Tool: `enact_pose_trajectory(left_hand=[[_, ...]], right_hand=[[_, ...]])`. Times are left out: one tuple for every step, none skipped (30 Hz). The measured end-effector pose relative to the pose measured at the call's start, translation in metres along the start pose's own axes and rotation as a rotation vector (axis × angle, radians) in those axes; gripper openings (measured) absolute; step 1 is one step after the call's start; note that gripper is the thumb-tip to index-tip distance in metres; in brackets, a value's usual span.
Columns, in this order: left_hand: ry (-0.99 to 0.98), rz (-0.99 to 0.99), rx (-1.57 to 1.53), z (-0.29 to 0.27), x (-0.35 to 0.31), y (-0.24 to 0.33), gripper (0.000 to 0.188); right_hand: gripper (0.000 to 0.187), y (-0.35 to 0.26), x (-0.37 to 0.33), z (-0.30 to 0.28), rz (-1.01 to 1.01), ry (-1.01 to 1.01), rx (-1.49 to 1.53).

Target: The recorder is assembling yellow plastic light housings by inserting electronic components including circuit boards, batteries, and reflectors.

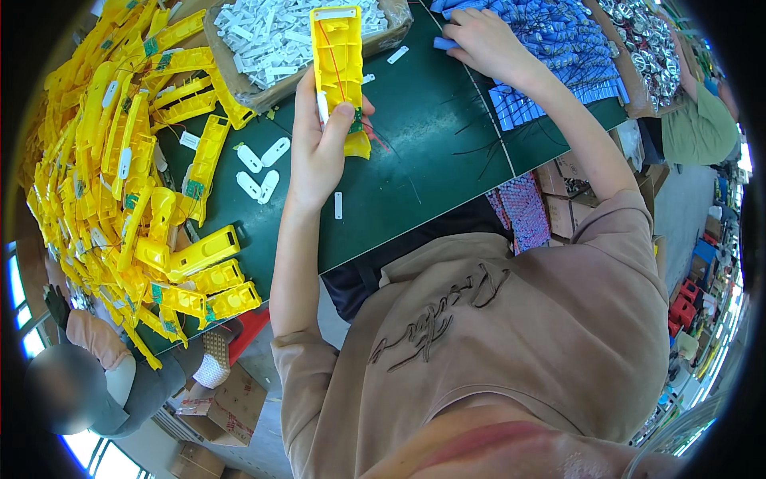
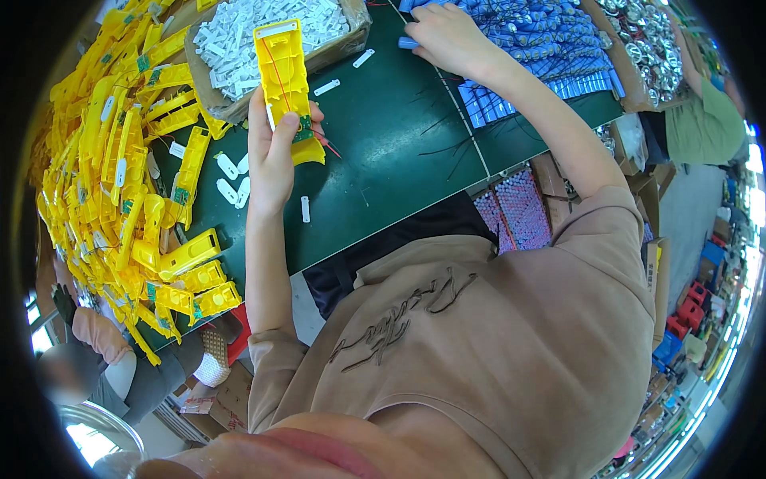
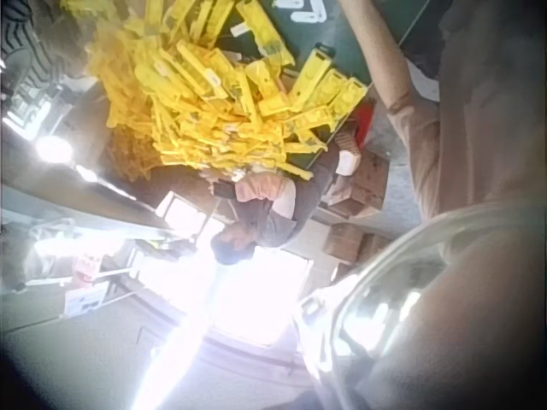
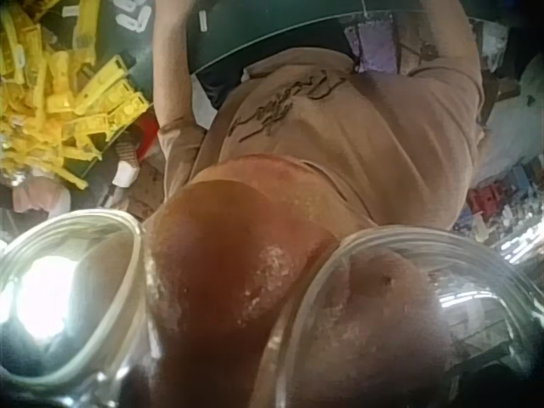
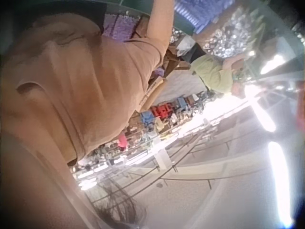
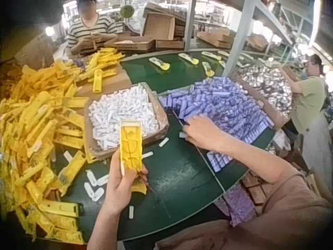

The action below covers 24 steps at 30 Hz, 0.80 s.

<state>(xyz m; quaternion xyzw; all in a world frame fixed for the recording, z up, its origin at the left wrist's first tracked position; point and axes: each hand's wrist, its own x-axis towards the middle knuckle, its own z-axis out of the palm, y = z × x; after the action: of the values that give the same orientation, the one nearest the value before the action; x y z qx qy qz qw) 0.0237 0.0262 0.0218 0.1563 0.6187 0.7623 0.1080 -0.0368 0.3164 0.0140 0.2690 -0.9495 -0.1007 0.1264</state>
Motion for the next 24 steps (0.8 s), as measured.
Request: enact_pose_trajectory(left_hand=[[0.007,0.013,0.017,-0.002,0.0,-0.001,0.044],[0.014,0.026,0.035,-0.004,0.001,-0.002,0.044],[0.018,0.025,0.038,-0.005,0.001,-0.002,0.044],[0.026,0.032,0.055,-0.006,0.002,-0.003,0.043],[0.035,0.039,0.071,-0.007,0.003,-0.004,0.043],[0.036,0.04,0.073,-0.007,0.004,-0.005,0.043],[0.042,0.044,0.071,-0.007,0.004,-0.006,0.043],[0.052,0.047,0.069,-0.007,0.004,-0.007,0.043],[0.054,0.046,0.072,-0.007,0.004,-0.007,0.043],[0.063,0.044,0.073,-0.007,0.004,-0.007,0.042],[0.072,0.041,0.075,-0.007,0.004,-0.007,0.042],[0.071,0.04,0.078,-0.006,0.004,-0.006,0.042],[0.082,0.02,0.055,-0.004,0.005,-0.004,0.042],[0.093,0.0,0.032,-0.003,0.005,-0.003,0.041],[0.093,0.001,0.035,-0.003,0.005,-0.004,0.041],[0.084,-0.005,0.042,-0.005,0.004,-0.007,0.043],[0.074,-0.012,0.048,-0.006,0.004,-0.009,0.045],[0.079,-0.014,0.05,-0.007,0.003,-0.01,0.045],[0.079,-0.008,0.069,-0.007,0.004,-0.011,0.045],[0.08,-0.003,0.088,-0.007,0.004,-0.012,0.045],[0.081,-0.006,0.09,-0.007,0.004,-0.012,0.045],[0.104,-0.004,0.061,-0.007,0.005,-0.01,0.045],[0.129,-0.005,0.032,-0.008,0.006,-0.009,0.045],[0.129,-0.009,0.031,-0.009,0.007,-0.008,0.045]], right_hand=[[0.028,-0.004,0.005,-0.002,-0.095,0.166,0.036],[0.028,-0.008,0.006,-0.005,-0.098,0.168,0.039],[0.027,-0.014,0.004,-0.009,-0.047,0.073,0.211],[0.026,-0.021,0.003,-0.018,0.007,-0.024,0.379],[0.026,-0.025,0.001,-0.022,0.006,-0.022,0.38],[0.024,-0.029,0.0,-0.025,0.085,0.004,0.64],[0.023,-0.032,-0.003,-0.03,0.168,0.032,0.899],[0.023,-0.038,-0.003,-0.039,0.166,0.032,0.901],[0.019,-0.043,-0.002,-0.05,0.235,0.083,1.22],[0.015,-0.047,0.0,-0.058,0.307,0.138,1.538],[0.015,-0.049,0.002,-0.06,0.307,0.14,1.54],[0.018,-0.05,0.003,-0.062,0.436,0.178,1.727],[0.021,-0.051,0.004,-0.063,0.569,0.217,1.911],[0.031,-0.046,0.005,-0.056,0.5,0.268,1.993],[0.031,-0.044,0.004,-0.056,0.498,0.27,1.996],[0.031,-0.046,0.008,-0.064,0.478,0.288,2.128],[0.03,-0.048,0.011,-0.073,0.458,0.307,2.261],[0.026,-0.051,0.014,-0.083,0.388,0.196,2.318],[0.026,-0.054,0.015,-0.082,0.388,0.197,2.321],[0.025,-0.058,0.015,-0.079,0.42,0.163,2.158],[0.025,-0.062,0.014,-0.075,0.448,0.128,1.995],[0.024,-0.062,0.01,-0.051,0.403,0.188,1.922],[0.024,-0.063,0.005,-0.04,0.406,0.186,1.924],[0.019,-0.063,0.0,-0.032,0.452,0.162,1.835]])
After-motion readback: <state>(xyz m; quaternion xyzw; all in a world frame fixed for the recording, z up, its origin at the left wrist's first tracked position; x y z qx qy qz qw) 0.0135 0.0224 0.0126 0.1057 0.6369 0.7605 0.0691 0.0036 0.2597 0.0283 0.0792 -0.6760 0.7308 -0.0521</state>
